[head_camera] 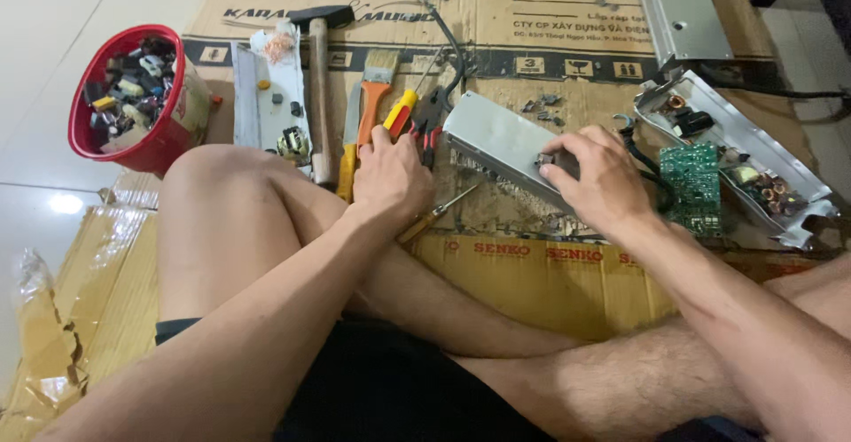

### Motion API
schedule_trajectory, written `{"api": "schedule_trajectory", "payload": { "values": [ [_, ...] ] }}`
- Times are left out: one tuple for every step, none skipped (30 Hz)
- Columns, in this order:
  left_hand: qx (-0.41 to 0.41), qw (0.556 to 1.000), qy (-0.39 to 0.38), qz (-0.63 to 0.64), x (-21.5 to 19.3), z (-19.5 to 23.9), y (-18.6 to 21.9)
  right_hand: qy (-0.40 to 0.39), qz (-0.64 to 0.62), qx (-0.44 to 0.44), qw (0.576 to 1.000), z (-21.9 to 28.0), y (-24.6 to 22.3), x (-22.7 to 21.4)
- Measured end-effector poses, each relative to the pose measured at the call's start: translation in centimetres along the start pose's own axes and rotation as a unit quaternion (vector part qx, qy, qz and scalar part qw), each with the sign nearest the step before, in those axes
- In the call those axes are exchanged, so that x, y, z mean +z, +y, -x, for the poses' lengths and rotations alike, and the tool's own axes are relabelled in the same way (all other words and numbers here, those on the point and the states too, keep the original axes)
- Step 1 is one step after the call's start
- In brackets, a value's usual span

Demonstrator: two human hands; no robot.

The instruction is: The person sits on the floor and uses a hammer and screwdriver to pry and remove components from a silver metal casing. They repeatedly strike the casing and use the screwdriver to extract small parts, placing them into a red bucket.

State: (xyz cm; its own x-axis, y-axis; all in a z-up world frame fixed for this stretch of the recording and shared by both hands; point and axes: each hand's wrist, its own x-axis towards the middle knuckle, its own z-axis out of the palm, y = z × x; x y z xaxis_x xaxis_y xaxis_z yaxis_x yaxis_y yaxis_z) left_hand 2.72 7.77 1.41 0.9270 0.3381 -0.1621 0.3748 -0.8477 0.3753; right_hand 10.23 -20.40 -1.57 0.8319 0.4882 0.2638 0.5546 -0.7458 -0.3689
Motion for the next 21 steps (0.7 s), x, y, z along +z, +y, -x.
{"api": "schedule_trajectory", "payload": {
  "values": [
    [0.001,1.0,0.002,-0.002,0.6,-0.3,-0.5,0.002,-0.001,0.0,1.0,-0.3,0.3,0.0],
    [0.003,1.0,-0.005,0.028,1.3,-0.5,-1.1,0.002,0.001,0.004,1.0,-0.6,0.6,0.0],
    [0.002,0.998,-0.01,0.058,1.7,-0.8,-1.9,0.0,0.001,0.005,1.0,-1.2,0.6,0.2],
    [0.0,0.998,-0.007,0.056,2.2,-0.8,-2.2,0.001,-0.002,0.001,1.0,-1.2,-0.3,-0.4],
    [-0.016,0.997,-0.002,0.079,2.9,-0.8,-2.3,-0.002,-0.007,0.008,1.0,-1.2,-1.1,-1.1],
    [-0.032,0.994,0.004,0.102,3.5,-0.9,-2.5,-0.005,-0.013,0.015,1.0,-1.1,-1.8,-1.8],
    [-0.031,0.994,0.005,0.1,2.4,-0.2,-1.8,-0.003,-0.014,0.016,1.0,-0.7,-1.5,-1.6],
    [0.002,0.997,-0.016,0.078,1.3,0.6,-1.1,-0.009,-0.023,0.043,0.999,-0.3,-1.2,-1.3],
    [0.033,0.997,-0.038,0.056,0.3,1.4,-0.6,-0.016,-0.032,0.071,0.997,0.3,-1.0,-0.9],
    [0.034,0.997,-0.038,0.055,0.0,1.6,-0.3,-0.015,-0.033,0.072,0.997,0.6,-2.0,-1.7],
    [0.037,0.997,-0.032,0.054,-0.2,1.8,-0.1,-0.029,-0.038,0.096,0.994,1.0,-3.0,-2.5],
    [0.041,0.997,-0.026,0.053,-0.3,2.0,0.1,-0.043,-0.043,0.121,0.991,1.4,-4.0,-3.2],
    [0.042,0.997,-0.026,0.054,-0.4,1.8,0.0,-0.043,-0.042,0.122,0.991,1.4,-4.1,-3.1],
    [0.015,0.998,-0.016,0.065,-0.5,1.7,0.0,-0.037,-0.039,0.118,0.992,1.4,-4.2,-3.0],
    [-0.014,0.997,-0.005,0.077,-0.7,1.5,-0.2,-0.032,-0.035,0.111,0.993,1.2,-4.4,-2.8],
    [-0.016,0.997,-0.004,0.079,-1.0,1.5,-0.2,-0.032,-0.034,0.109,0.993,1.2,-4.1,-2.7],
    [-0.021,0.995,0.001,0.096,-1.3,1.7,-0.3,-0.029,-0.023,0.102,0.994,1.2,-3.9,-2.5],
    [-0.027,0.993,0.006,0.114,-1.5,1.8,-0.4,-0.026,-0.013,0.096,0.995,1.2,-3.6,-2.2],
    [-0.028,0.993,0.006,0.116,-1.2,1.3,-0.7,-0.028,-0.011,0.094,0.995,1.2,-3.9,-2.3],
    [-0.041,0.995,0.067,0.062,-0.9,0.7,-0.9,-0.024,-0.009,0.086,0.996,1.1,-4.0,-2.4],
    [-0.052,0.99,0.127,0.007,-0.6,0.2,-1.0,-0.019,-0.007,0.079,0.997,1.2,-4.1,-2.6]
  ]
}}
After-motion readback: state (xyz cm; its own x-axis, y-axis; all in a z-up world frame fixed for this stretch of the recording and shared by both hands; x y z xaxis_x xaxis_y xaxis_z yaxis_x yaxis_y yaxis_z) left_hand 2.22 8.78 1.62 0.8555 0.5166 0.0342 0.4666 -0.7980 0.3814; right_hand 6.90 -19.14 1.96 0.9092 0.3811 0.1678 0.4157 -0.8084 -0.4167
